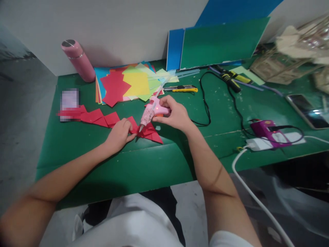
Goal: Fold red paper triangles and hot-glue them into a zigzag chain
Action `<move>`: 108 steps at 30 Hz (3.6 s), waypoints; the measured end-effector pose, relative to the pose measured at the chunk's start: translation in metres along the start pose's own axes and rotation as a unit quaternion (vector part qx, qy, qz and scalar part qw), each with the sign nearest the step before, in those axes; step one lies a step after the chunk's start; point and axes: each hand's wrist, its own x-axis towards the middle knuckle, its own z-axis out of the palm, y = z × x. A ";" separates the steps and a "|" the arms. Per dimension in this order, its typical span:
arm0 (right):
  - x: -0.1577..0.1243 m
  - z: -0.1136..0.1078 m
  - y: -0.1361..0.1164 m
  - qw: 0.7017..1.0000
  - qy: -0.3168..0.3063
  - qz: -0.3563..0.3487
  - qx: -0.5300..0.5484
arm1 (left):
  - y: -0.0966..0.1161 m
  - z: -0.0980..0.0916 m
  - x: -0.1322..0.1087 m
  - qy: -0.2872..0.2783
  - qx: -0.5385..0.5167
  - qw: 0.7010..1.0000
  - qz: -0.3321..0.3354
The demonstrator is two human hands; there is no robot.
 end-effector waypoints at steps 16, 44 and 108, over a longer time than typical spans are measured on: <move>0.005 0.008 0.019 0.996 0.053 0.061 -0.043 | -0.001 0.005 -0.003 0.059 -0.048 0.997 -0.011; 0.011 0.022 0.047 0.981 0.073 0.064 -0.169 | 0.004 -0.001 0.000 0.004 0.057 0.998 0.012; -0.010 0.013 -0.058 0.964 -0.265 0.028 -0.022 | -0.005 -0.003 0.000 0.067 -0.045 0.991 0.107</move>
